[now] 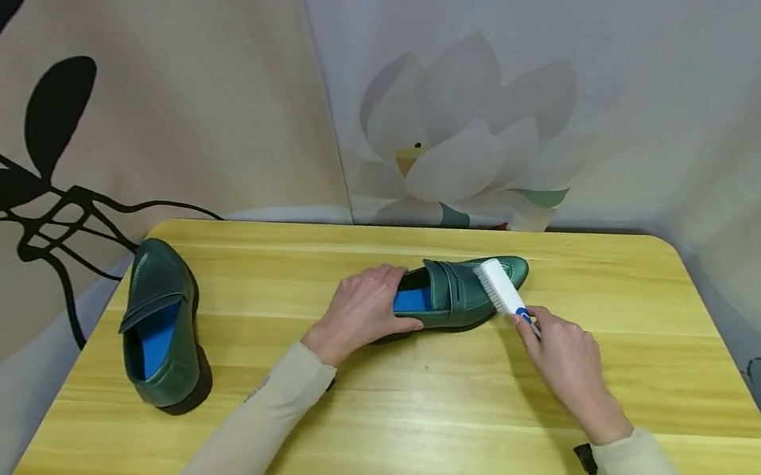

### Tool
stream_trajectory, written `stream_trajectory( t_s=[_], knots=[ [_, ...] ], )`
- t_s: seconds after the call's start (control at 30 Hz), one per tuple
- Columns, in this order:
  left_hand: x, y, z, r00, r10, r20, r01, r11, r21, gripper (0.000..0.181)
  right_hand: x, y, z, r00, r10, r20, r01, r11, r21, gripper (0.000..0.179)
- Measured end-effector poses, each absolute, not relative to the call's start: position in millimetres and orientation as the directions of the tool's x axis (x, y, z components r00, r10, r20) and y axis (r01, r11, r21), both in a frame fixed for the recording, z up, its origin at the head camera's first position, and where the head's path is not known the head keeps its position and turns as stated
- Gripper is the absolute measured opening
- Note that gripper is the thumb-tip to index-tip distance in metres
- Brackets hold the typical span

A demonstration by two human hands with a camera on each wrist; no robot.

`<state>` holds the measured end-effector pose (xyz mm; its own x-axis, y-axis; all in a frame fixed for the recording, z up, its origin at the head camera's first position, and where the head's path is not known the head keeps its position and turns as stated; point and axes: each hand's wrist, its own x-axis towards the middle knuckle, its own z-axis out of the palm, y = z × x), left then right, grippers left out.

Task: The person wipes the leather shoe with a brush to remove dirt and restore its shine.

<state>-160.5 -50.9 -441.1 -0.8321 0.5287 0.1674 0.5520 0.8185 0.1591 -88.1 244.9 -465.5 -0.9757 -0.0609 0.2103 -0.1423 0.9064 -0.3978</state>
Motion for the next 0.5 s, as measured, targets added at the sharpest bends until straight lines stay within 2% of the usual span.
stream_trajectory(
  t_s=[0.1,0.27,0.5],
  knots=[
    [-160,-52,-441,-0.832,0.531,0.158,0.552,0.821,0.149,0.089,-90,244,-460,-0.974,-0.066,0.217,-0.15,0.905,-0.398,0.034],
    [-160,-53,-441,-0.83,0.531,0.169,0.555,0.816,0.161,0.089,-89,235,-453,-0.962,-0.156,0.224,-0.233,0.897,-0.375,0.031],
    [-161,-51,-442,-0.826,0.536,0.175,0.562,0.808,0.176,0.086,-97,256,-453,-0.962,-0.082,0.262,-0.159,0.945,-0.287,0.03]
  ],
)
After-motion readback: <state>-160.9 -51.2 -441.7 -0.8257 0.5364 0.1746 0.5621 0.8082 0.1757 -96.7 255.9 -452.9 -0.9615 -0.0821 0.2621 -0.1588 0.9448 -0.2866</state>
